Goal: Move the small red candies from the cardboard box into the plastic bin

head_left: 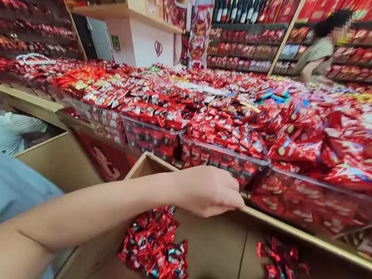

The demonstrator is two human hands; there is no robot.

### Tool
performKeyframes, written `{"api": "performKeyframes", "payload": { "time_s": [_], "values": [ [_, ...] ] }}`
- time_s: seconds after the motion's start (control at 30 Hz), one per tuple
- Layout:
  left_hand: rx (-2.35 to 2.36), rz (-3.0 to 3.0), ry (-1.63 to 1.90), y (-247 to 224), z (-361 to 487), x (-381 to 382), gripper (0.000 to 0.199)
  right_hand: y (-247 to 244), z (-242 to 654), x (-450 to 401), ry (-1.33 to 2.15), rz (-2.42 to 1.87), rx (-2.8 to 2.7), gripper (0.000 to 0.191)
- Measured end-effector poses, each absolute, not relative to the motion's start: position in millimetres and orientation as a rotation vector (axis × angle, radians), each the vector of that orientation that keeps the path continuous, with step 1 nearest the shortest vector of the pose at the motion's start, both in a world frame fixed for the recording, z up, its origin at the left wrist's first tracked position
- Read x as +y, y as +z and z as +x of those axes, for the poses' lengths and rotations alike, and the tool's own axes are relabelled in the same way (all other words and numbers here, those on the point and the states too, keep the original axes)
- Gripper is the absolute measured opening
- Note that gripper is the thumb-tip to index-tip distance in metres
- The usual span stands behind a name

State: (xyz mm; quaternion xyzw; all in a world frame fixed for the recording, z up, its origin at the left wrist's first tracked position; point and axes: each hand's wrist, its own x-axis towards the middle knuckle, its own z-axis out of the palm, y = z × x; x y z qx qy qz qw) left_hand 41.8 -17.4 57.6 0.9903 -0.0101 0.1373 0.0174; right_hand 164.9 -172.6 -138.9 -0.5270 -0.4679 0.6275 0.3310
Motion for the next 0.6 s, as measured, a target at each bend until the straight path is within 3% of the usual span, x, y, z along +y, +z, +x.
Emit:
{"api": "performKeyframes", "payload": {
  "time_s": [0.13, 0.27, 0.43, 0.6],
  "values": [
    [-0.024, 2.931, 0.607, 45.4, 39.1, -24.0, 0.022, -138.5, 170.5, -159.9, 1.707, -1.382, -1.201, 0.008],
    [0.020, 2.646, 0.803, 44.9, 38.8, -29.3, 0.024, -97.5, 175.0, -143.5, 1.683, -1.310, -1.019, 0.013],
    [0.030, 2.599, 0.522, 43.4, 42.0, -37.7, 0.027, -55.0, 175.8, -142.0, 1.583, -1.197, -0.725, 0.020],
    [0.132, 2.553, 0.327, 45.7, 42.8, -41.5, 0.026, -49.1, 173.3, -143.2, 1.519, -1.080, -0.607, 0.021]
  ]
}}
